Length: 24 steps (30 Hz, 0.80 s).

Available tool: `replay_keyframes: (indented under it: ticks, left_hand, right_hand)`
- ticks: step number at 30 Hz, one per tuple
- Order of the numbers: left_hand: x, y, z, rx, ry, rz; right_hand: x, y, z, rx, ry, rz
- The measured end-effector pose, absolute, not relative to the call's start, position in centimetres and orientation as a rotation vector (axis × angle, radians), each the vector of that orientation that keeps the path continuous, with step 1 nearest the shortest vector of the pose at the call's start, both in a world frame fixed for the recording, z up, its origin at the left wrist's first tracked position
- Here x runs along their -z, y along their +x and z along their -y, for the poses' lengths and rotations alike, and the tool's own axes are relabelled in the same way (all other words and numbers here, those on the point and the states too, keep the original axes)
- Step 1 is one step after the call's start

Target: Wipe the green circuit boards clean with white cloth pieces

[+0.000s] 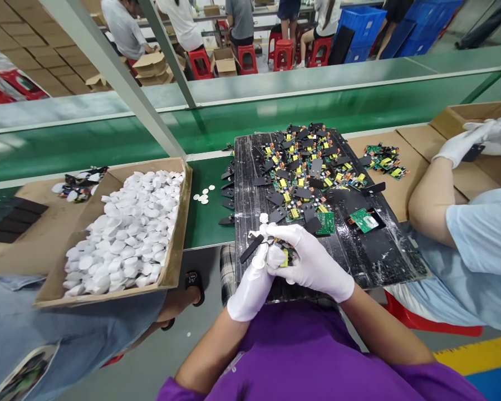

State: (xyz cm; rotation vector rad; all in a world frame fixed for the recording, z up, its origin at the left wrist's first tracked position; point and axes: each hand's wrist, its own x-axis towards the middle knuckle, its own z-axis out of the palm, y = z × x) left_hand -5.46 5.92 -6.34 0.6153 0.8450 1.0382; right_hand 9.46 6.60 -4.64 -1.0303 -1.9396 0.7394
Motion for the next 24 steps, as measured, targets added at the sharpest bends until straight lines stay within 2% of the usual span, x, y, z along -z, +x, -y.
replay_keyframes:
  ticks: [7, 20, 24]
  left_hand:
    - [5.5, -5.8, -6.1, -0.993, 0.626, -0.766]
    - [5.9, -5.0, -5.1, -0.999, 0.579, -0.694]
    - [5.0, -5.1, -5.1, -0.930, 0.564, -0.818]
  right_hand:
    - [5.4, 9.7, -6.5, -0.480, -1.078, 1.954]
    - [4.4, 10.0, -6.7, -0.648, -0.991, 2.079]
    - [4.8, 10.1, -6.8, -0.589, -1.007, 2.055]
